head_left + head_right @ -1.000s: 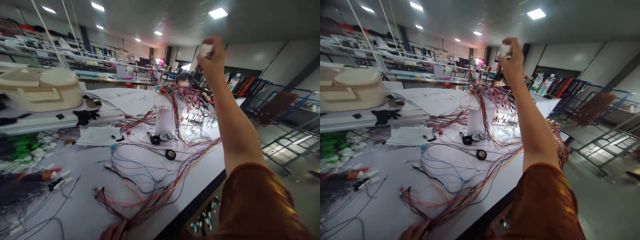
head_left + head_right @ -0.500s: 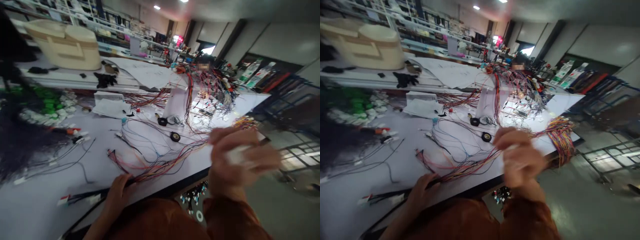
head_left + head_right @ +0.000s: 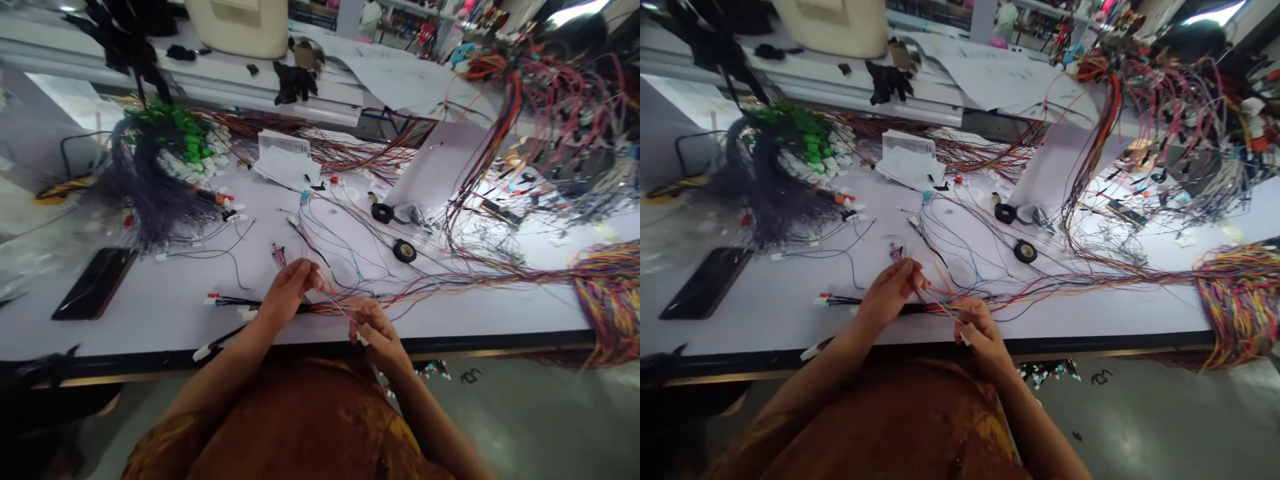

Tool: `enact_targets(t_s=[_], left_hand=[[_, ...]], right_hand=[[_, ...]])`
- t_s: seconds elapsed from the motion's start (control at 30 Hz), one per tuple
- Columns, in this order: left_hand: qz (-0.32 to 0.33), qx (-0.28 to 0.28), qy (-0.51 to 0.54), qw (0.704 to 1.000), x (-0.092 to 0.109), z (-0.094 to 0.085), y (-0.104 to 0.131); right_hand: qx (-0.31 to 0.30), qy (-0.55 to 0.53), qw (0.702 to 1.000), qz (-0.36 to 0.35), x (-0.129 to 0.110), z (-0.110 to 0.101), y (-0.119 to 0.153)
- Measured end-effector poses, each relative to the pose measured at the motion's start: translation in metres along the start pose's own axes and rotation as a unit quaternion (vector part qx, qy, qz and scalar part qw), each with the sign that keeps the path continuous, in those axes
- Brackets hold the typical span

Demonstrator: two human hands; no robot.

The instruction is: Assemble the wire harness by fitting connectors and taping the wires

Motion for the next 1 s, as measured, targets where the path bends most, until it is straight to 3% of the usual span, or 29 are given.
enact_targets(t_s=[0.07, 0.17, 0.23, 0.43, 0.6, 0.67, 0.73, 0.8, 0.87, 0.93, 1.0], left_hand=[[0.046, 0.057, -0.002, 0.997, 0.013, -0.014, -0.011], [0.104, 0.118, -0.053, 0.986, 0.033, -0.038, -0.02], [0.127, 0.16, -0.09, 0.975, 0.044, -0.059, -0.018], [0.188, 0.255, -0.115, 0.942, 0.073, -0.117, 0.013], [0.234, 0.3, -0.133, 0.915, 0.083, -0.125, 0.044], [0.213, 0.299, -0.104, 0.924, 0.077, -0.121, 0.053], [0.13, 0.27, -0.057, 0.952, 0.061, -0.117, 0.061], [0.037, 0.231, -0.029, 0.972, 0.036, -0.113, 0.068], [-0.007, 0.199, -0.034, 0.979, 0.011, -0.109, 0.074], [-0.01, 0.168, -0.067, 0.984, -0.011, -0.105, 0.077], [-0.006, 0.132, -0.119, 0.984, -0.026, -0.101, 0.077]], right_hand=[[-0.033, 0.062, 0.996, 0.052, 0.011, -0.003, 0.002], [-0.134, 0.136, 0.972, 0.135, 0.024, -0.008, 0.007], [-0.146, 0.144, 0.965, 0.163, 0.029, -0.017, 0.01], [-0.012, 0.108, 0.974, 0.201, 0.028, -0.045, 0.006], [0.103, 0.073, 0.988, 0.09, 0.009, -0.037, 0.005], [0.167, 0.07, 0.982, 0.047, 0.0, -0.039, 0.006], [0.265, 0.066, 0.962, -0.002, -0.009, -0.054, 0.008], [0.362, 0.042, 0.93, -0.045, -0.017, -0.082, 0.008], [0.409, 0.064, 0.91, -0.034, -0.023, -0.116, 0.003], [0.421, 0.208, 0.882, 0.028, -0.03, -0.142, -0.007], [0.459, 0.371, 0.807, 0.021, -0.039, -0.143, -0.02]])
Point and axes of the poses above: each hand's wrist, its own y-axis away from the middle knuckle, its own z-axis out of the palm, x = y × z, the point moved 2 cm from there along -y, towards the middle knuckle, and after that the axes turned 13 degrees about z, right-handed, at the moved point
